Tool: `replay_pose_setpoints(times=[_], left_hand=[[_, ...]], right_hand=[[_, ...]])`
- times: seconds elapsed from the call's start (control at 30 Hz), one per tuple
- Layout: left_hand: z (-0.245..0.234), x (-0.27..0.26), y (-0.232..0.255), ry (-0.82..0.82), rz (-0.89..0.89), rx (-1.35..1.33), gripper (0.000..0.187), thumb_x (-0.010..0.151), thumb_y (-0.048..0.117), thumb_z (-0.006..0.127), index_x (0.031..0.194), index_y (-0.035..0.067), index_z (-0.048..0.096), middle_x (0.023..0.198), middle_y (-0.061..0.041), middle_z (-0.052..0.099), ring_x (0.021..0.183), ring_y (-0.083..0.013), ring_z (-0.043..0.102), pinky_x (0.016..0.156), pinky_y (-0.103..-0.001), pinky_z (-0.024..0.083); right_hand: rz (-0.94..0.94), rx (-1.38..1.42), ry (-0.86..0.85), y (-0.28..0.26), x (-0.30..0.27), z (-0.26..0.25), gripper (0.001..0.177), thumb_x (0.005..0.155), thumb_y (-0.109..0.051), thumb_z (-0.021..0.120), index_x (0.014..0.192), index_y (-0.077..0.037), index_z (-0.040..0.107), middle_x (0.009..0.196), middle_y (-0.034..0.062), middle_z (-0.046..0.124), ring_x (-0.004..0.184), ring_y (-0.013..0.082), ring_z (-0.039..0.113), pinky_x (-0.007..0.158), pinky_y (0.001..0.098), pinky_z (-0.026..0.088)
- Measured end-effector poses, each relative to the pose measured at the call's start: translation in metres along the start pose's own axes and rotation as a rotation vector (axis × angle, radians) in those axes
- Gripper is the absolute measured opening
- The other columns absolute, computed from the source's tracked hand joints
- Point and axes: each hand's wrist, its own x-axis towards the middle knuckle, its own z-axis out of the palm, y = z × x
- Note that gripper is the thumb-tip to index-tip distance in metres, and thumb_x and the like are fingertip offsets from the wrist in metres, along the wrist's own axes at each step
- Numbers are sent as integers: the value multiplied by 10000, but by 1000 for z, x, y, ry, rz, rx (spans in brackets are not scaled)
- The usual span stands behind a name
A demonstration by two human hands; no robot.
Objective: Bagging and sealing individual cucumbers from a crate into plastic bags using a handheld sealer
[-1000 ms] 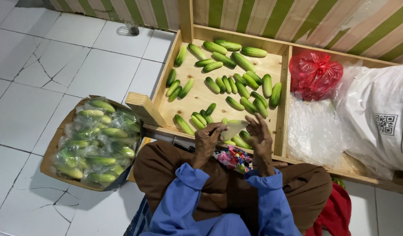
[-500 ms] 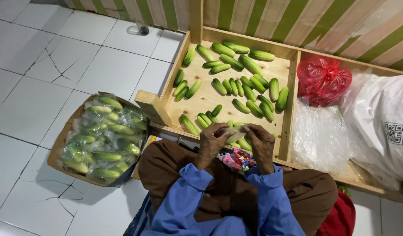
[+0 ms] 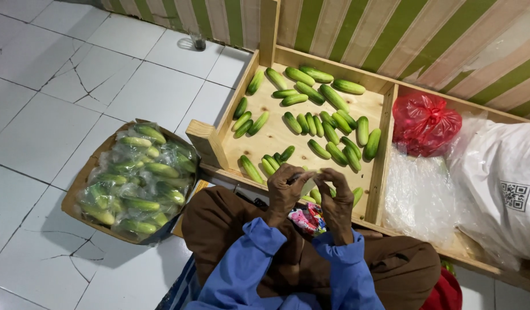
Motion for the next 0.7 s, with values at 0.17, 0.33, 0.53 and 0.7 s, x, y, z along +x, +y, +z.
replay_pose_setpoints(times=[0.17,0.33,0.53,0.7], left_hand=[[-1,1,7,-59,8,-42,157,752,159,927,768,141,772,651,-53,639,603,-115,646,577,-273,560],[-4,-4,1,-95,3,-56,196,714,140,938,823,146,776,644,-40,623,608,-75,615,578,-248,558],[-17,0,0,-265,-16,-159,79,829,118,872,874,160,822,757,-28,728,626,-41,590,595,-234,558],[-12,-6,-18,-326,193,51,72,911,216,799,975,204,828,1031,-45,699,742,-252,664,709,-368,566]], right_hand=[[85,151,-121,-24,13,-8,350,899,60,722,1239,1,660,874,125,729,874,157,679,860,354,578],[218,322,-167,8,16,-21,229,788,107,780,1012,67,761,868,180,745,758,153,677,685,296,601],[136,73,18,-11,12,-14,140,829,-19,844,957,-56,801,1113,126,680,984,180,679,868,331,586],[97,-54,226,-30,-3,10,107,882,-18,832,975,-43,786,799,92,727,760,113,698,698,291,597]])
